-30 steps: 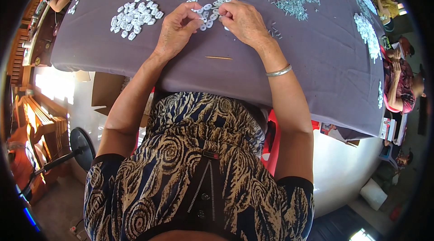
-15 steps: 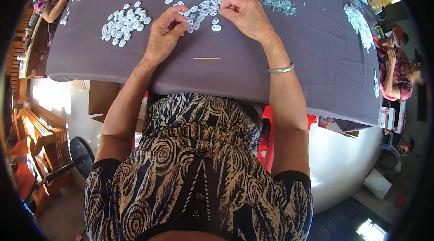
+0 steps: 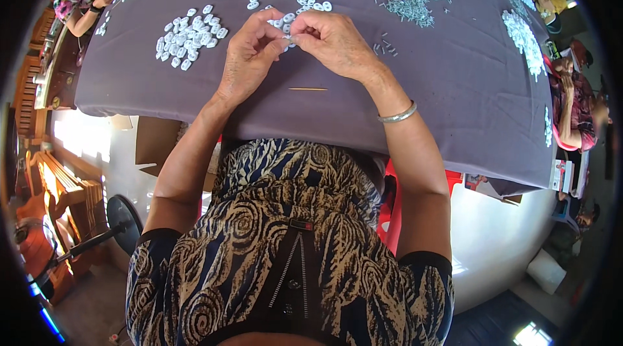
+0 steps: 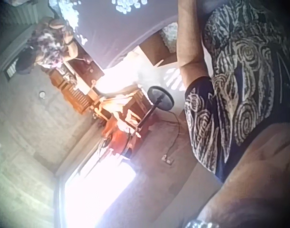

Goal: Inspecting and sorting small white plastic parts on a table in a manufacturing environment.

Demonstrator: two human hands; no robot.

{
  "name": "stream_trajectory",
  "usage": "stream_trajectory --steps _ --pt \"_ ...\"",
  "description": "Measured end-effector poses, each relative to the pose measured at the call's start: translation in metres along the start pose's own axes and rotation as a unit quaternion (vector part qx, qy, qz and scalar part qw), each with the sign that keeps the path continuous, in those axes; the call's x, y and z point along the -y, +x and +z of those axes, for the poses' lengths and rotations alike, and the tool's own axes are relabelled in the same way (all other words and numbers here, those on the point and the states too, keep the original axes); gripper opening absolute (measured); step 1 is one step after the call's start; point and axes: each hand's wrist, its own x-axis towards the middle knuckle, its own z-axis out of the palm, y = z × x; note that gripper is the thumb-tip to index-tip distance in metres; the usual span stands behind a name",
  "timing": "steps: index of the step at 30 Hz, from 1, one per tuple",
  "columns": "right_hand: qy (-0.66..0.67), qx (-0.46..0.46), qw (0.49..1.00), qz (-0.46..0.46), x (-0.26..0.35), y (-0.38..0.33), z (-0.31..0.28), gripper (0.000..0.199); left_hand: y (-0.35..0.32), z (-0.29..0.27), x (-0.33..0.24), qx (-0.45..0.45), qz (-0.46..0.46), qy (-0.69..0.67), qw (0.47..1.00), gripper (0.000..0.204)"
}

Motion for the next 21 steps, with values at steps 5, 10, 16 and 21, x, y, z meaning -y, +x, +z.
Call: stream_trajectory --steps 5,10,16,21 --pt "0.036 -0.002 0.999 0.012 -0.002 0.002 0.004 0.004 0.0 0.0 0.001 -0.007 0.004 -0.003 1.0 0.034" --pt "0.047 -0.006 0.999 0.013 -0.002 0.0 0.005 0.005 0.001 -0.001 0.0 -0.009 0.004 0.012 1.0 0.033" --pt "0.06 -0.036 0.997 0.021 -0.012 -0.001 0.012 0.005 0.003 0.001 0.005 -0.004 -0.025 -0.096 0.995 0.034" --pt "0.053 -0.063 0.995 -0.056 -0.013 0.003 0.018 0.005 0.003 -0.008 0.006 -0.014 -0.003 -0.04 0.999 0.033"
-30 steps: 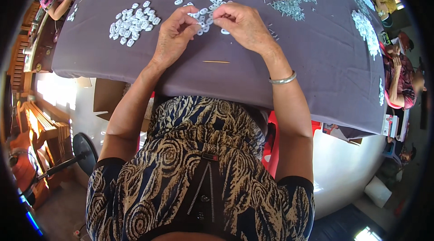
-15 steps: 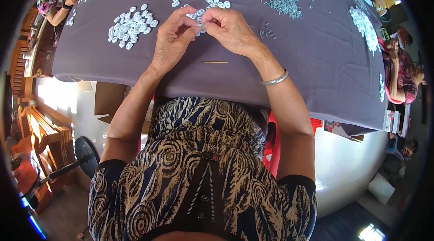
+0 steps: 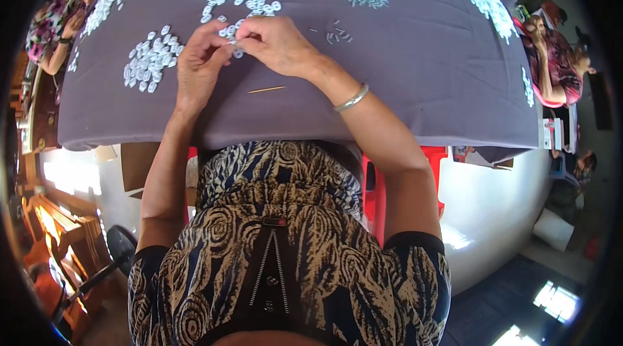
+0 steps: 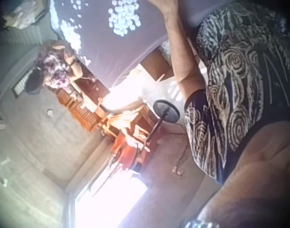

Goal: Inspecting and sorting small white plastic parts on a table in a manufacturing environment.

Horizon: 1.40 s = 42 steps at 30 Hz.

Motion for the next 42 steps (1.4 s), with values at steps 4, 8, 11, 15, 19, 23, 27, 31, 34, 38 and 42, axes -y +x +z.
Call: stream_trajectory --steps 4,8,11,15,19,23,27,31,34,38,42 --pt "-0.065 -0.004 0.998 0.014 0.006 0.0 -0.026 0.006 0.0 0.002 0.004 -0.012 -0.016 -0.023 1.0 0.032" --pt "-0.096 -0.091 0.988 0.083 0.001 -0.001 -0.095 0.005 0.001 0.002 0.007 -0.041 -0.033 -0.029 0.998 0.031" --pt "-0.205 -0.075 0.966 0.135 0.005 -0.012 -0.128 0.005 0.001 0.001 0.014 -0.058 -0.042 -0.027 0.997 0.031" --pt "-0.242 -0.036 0.958 0.15 -0.015 -0.028 -0.139 0.005 0.0 0.001 0.017 -0.073 -0.045 -0.042 0.995 0.031" --pt "-0.235 -0.009 0.964 0.121 -0.023 -0.03 -0.137 0.006 0.001 0.004 0.017 -0.07 -0.037 -0.012 0.997 0.031" --pt "-0.272 0.021 0.958 0.088 -0.028 -0.032 -0.133 0.005 0.001 0.005 0.015 -0.06 -0.046 -0.025 0.997 0.03" --pt "-0.331 0.036 0.937 0.109 -0.03 -0.03 -0.13 0.004 0.001 0.002 0.017 -0.059 -0.049 -0.027 0.997 0.03" --pt "-0.303 -0.026 0.95 0.065 -0.03 -0.032 -0.124 0.004 -0.002 0.001 0.016 -0.075 -0.046 -0.006 0.996 0.03" --pt "-0.21 -0.097 0.97 0.08 -0.019 -0.026 -0.11 0.004 -0.001 0.002 0.016 -0.07 -0.04 -0.024 0.996 0.029" --pt "-0.145 -0.1 0.979 0.102 0.001 -0.012 -0.084 0.007 0.0 0.005 0.016 -0.067 -0.018 -0.035 0.997 0.028" --pt "-0.054 -0.043 0.993 0.098 0.016 0.006 -0.049 0.009 -0.001 0.009 0.016 -0.058 -0.009 -0.069 0.996 0.029"
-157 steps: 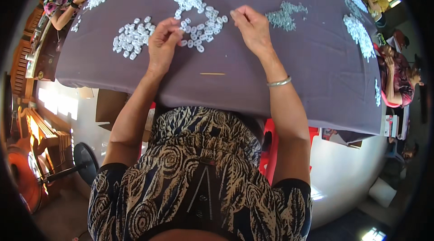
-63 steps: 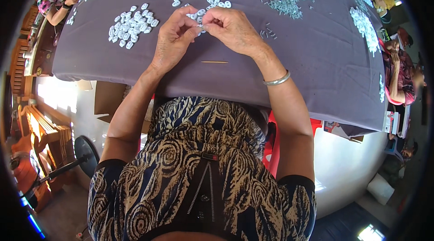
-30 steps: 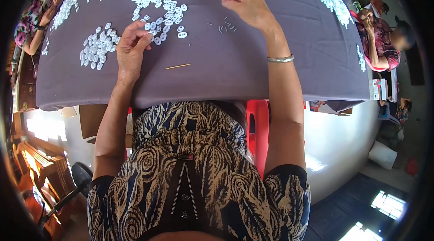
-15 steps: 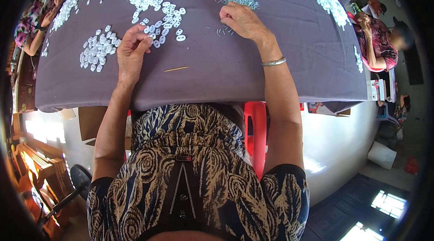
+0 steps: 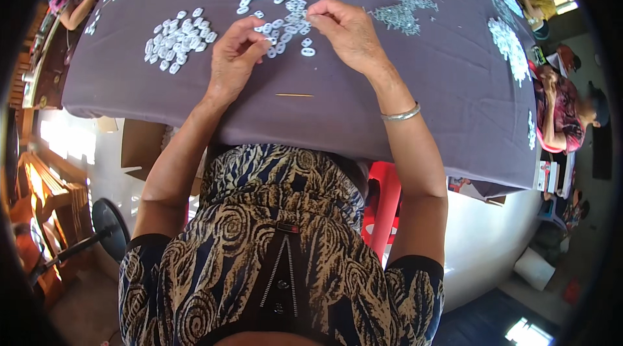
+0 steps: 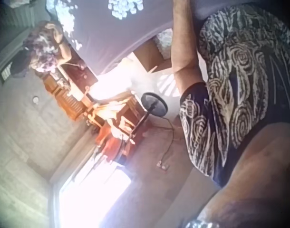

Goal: Inspecting and sorting small white plastic parts on a table in a manufacturing environment.

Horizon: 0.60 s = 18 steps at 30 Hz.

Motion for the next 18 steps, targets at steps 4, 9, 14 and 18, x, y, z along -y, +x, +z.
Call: stream_trajectory --steps 4,9,14,18 --pt "0.124 0.066 0.99 0.008 -0.001 0.013 0.03 0.009 0.0 0.001 -0.001 0.014 -0.012 0.007 1.0 0.028" --pt "0.161 0.092 0.98 0.078 -0.008 0.013 0.042 0.013 0.0 -0.001 0.0 0.017 -0.017 0.045 0.999 0.03" --pt "0.165 0.08 0.979 0.093 -0.006 0.01 0.044 0.016 0.0 -0.002 0.002 0.024 -0.01 0.052 0.998 0.031" --pt "0.14 0.096 0.983 0.073 -0.009 0.011 0.044 0.018 0.0 -0.001 0.0 0.03 -0.017 0.089 0.995 0.033"
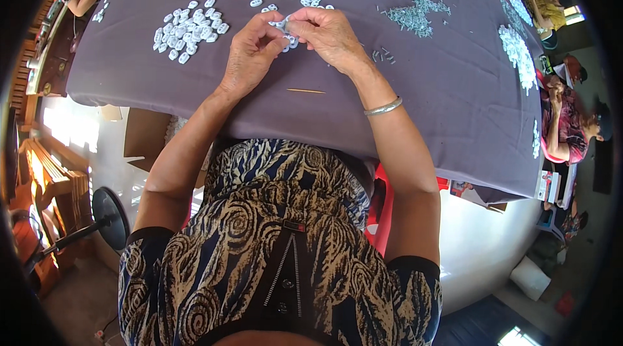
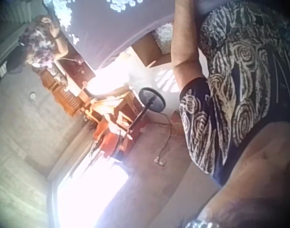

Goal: Inspecting and sorting small white plastic parts on a table in a manufacturing environment.

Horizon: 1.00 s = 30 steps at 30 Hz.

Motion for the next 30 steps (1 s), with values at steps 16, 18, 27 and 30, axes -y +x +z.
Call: stream_trajectory --steps 16,18,27,30 --pt "-0.063 -0.006 0.997 -0.053 -0.0034 0.0003 0.0052 0.018 -0.0013 0.0013 -0.0031 -0.009 0.006 0.022 1.0 0.033" --pt "-0.07 0.0 0.996 -0.059 -0.0046 0.002 0.0048 0.018 -0.0008 0.0007 -0.0003 -0.011 0.011 0.025 1.0 0.033" --pt "-0.144 -0.013 0.988 -0.056 -0.0032 0.0026 0.0076 0.016 -0.0008 0.0015 0.0001 -0.021 0.012 0.008 1.0 0.032" --pt "-0.171 -0.017 0.983 -0.059 -0.0032 0.0023 0.0084 0.016 -0.0008 0.002 0.0017 -0.022 0.016 0.012 1.0 0.032"
